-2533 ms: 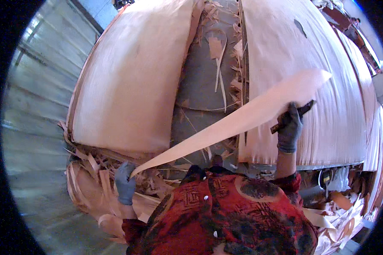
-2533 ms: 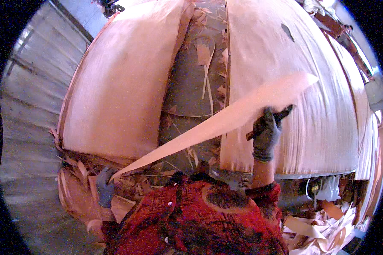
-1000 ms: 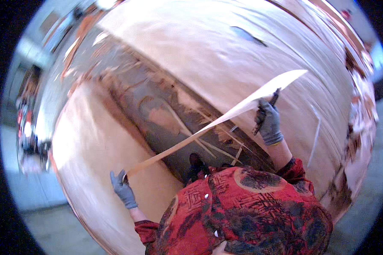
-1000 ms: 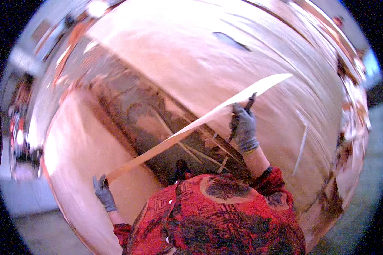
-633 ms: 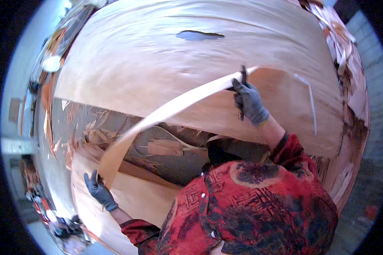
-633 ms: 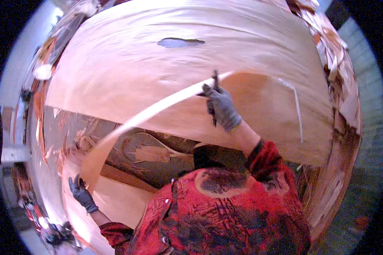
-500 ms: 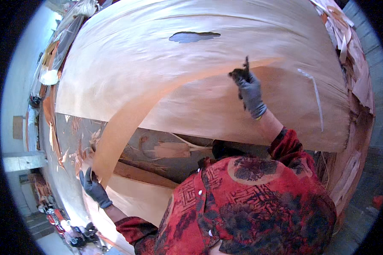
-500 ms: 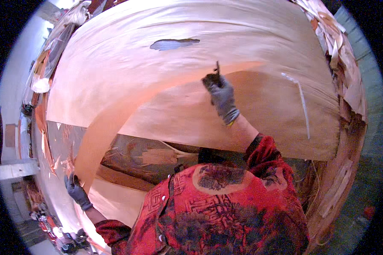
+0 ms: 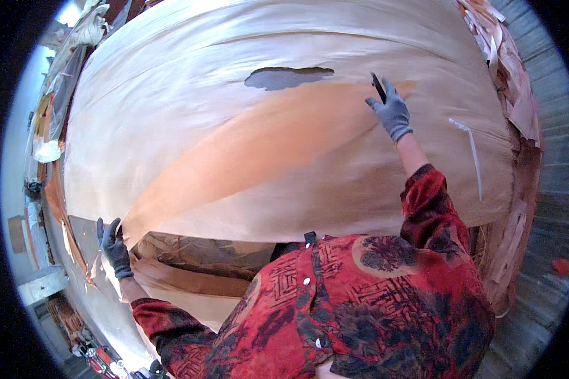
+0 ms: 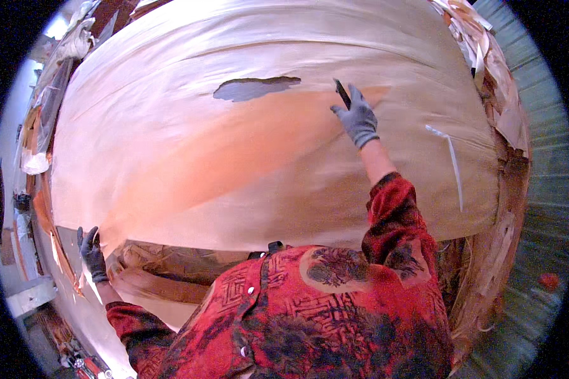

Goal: The person applies thin sheets of wood veneer to a large curved surface, smoothing them down and trimming the edges with a utility knife. They use small pieces of tape to secure the veneer in place and occasionally adjust the position of the sheets to ensure proper alignment.

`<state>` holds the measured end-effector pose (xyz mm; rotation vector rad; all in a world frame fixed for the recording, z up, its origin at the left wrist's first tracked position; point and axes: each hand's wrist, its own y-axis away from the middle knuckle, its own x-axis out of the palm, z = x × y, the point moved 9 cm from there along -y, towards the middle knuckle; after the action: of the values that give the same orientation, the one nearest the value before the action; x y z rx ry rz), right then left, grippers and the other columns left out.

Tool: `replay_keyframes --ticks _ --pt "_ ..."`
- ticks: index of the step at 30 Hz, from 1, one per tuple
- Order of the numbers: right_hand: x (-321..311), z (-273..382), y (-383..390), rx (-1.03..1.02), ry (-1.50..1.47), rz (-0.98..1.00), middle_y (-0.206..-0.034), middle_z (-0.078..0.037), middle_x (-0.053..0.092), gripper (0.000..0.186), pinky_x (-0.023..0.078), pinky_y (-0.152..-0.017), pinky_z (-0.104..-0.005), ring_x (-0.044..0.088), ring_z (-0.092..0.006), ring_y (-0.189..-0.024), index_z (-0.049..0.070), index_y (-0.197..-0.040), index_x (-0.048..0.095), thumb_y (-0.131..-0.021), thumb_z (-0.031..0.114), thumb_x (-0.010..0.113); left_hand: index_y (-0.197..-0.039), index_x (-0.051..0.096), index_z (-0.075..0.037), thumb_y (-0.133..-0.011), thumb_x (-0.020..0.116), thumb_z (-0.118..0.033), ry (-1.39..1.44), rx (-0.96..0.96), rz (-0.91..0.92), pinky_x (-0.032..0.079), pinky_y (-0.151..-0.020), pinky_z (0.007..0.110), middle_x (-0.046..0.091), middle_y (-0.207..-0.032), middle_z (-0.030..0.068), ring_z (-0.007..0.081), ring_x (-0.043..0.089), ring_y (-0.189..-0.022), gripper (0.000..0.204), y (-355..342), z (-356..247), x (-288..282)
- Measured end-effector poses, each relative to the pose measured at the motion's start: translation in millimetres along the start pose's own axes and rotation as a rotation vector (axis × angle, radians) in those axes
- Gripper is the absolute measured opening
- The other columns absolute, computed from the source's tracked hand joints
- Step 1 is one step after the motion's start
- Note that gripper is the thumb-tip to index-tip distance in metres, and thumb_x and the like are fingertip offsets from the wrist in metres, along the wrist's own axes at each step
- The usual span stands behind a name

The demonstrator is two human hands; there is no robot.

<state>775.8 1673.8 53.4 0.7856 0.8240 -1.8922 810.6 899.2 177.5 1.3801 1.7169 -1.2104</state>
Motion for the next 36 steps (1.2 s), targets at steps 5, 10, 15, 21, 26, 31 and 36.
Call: replay_keyframes --ticks 5,10,15,21,26,31,36 --pt "19 -4 23 0.076 0.188 0.079 -0.131 -0.021 0.039 0.069 0.040 -0.093 -0.0391 0.044 -0.0353 -0.116 0.003 -0.128 0.037 -0.074 0.033 0.067 -0.098 0.065 -0.003 -0.074 0.054 0.009 -0.004 0.064 -0.016 0.043 -0.089 0.031 0.061 -0.106 0.0107 0.0245 0.043 -0.120 0.030 -88 41 52" --pt "21 -8 5 0.073 0.261 -0.005 -0.136 -0.021 0.033 0.068 0.039 -0.095 -0.0385 0.040 -0.0341 -0.121 0.006 -0.131 0.036 -0.076 0.035 0.065 -0.100 0.066 -0.006 -0.083 0.059 -0.008 0.008 0.108 -0.041 0.040 -0.091 0.031 0.063 -0.105 0.0070 0.0226 0.042 -0.118 0.019 -186 50 101" --pt "38 2 -24 0.109 0.254 0.050 -0.137 -0.021 0.032 0.068 0.037 -0.097 -0.0378 0.037 -0.0333 -0.123 0.007 -0.131 0.036 -0.076 0.032 0.065 -0.101 0.065 -0.007 -0.085 0.058 -0.020 0.013 0.027 0.025 0.034 -0.095 0.032 0.063 -0.107 0.0070 0.0238 0.041 -0.119 0.022 -248 76 148" --pt "44 13 -45 -0.002 0.253 -0.003 -0.135 -0.019 0.035 0.064 0.040 -0.093 -0.0379 0.041 -0.0311 -0.121 0.007 -0.128 0.040 -0.075 0.029 0.068 -0.101 0.065 -0.008 -0.086 0.056 -0.021 -0.112 0.055 0.059 0.033 -0.097 0.034 0.064 -0.103 0.0081 0.0259 0.041 -0.118 0.022 -286 85 183" --pt "44 52 -52 -0.024 -0.110 -0.021 -0.108 -0.017 0.058 0.046 0.047 -0.080 -0.0311 0.059 -0.0236 -0.097 0.004 -0.114 0.054 -0.075 0.023 0.069 -0.102 0.065 -0.009 -0.084 0.054 -0.013 -0.266 0.054 0.119 0.036 -0.095 0.034 0.064 -0.103 0.0082 0.0265 0.044 -0.116 0.022 -308 79 197" --pt "83 50 -54 0.081 -0.430 0.067 -0.078 -0.006 0.065 0.027 0.046 -0.060 -0.0250 0.057 -0.0095 -0.066 0.000 -0.098 0.060 -0.081 0.020 0.065 -0.103 0.066 -0.019 -0.079 0.054 -0.017 -0.476 -0.030 0.167 0.036 -0.097 0.034 0.062 -0.108 0.0048 0.0249 0.042 -0.120 0.026 -319 84 197" --pt "93 19 -61 0.371 -0.570 0.096 -0.073 0.000 0.060 0.025 0.043 -0.054 -0.0217 0.051 -0.0051 -0.061 0.002 -0.101 0.059 -0.081 0.017 0.064 -0.115 0.058 -0.025 -0.076 0.060 -0.024 -0.702 -0.075 0.149 0.035 -0.098 0.036 0.051 -0.124 0.0123 0.0275 0.035 -0.126 0.039 -329 56 205"
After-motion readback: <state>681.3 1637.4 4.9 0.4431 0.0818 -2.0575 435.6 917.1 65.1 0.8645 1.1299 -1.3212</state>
